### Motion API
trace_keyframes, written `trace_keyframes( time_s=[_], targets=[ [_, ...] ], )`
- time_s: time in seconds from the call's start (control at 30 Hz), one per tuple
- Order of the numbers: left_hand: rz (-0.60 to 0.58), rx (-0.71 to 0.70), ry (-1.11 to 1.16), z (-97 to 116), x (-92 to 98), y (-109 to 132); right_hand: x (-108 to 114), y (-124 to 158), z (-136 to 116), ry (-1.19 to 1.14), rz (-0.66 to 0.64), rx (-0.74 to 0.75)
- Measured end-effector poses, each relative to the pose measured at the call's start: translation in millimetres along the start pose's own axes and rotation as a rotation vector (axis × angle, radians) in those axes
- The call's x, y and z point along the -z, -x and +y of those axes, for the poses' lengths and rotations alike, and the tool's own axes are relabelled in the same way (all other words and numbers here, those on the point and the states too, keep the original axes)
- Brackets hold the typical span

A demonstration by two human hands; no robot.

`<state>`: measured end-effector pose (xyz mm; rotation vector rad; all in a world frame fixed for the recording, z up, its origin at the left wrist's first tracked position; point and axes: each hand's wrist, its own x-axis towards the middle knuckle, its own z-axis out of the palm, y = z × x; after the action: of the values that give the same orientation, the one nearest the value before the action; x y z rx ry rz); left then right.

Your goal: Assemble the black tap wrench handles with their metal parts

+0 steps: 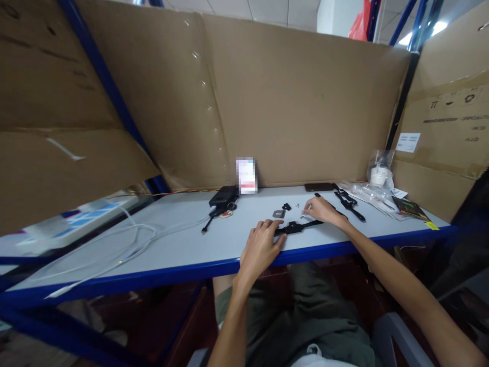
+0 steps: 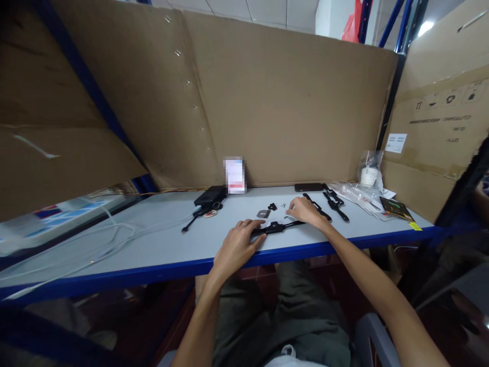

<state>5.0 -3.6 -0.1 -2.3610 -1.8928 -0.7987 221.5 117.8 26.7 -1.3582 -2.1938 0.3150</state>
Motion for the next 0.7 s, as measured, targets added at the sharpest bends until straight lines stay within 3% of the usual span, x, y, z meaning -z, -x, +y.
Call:
trace_keyframes(
  time_s=[0.17, 0.33, 0.57, 0.7],
  targets=[
    [0.010, -0.018, -0.015, -0.3, 1.3, 0.9, -12.2, -13.1, -10.8, -0.058, -0.044, 0.009],
    [0.002, -0.031, 0.007, -1.5, 1.4, 0.3, -7.1, -14.7, -9.6, -0.177, -0.084, 0.012],
    [0.011, -0.017, 0.028, -0.8, 1.3, -0.6, 2.5, 20.1, -28.3, -0.381, -0.093, 0.153],
    [0.013, -0.014, 0.023, -0.2, 1.1, -0.6, 0.3, 36.8, -45.9, -0.303, -0.016, 0.200]
  ],
)
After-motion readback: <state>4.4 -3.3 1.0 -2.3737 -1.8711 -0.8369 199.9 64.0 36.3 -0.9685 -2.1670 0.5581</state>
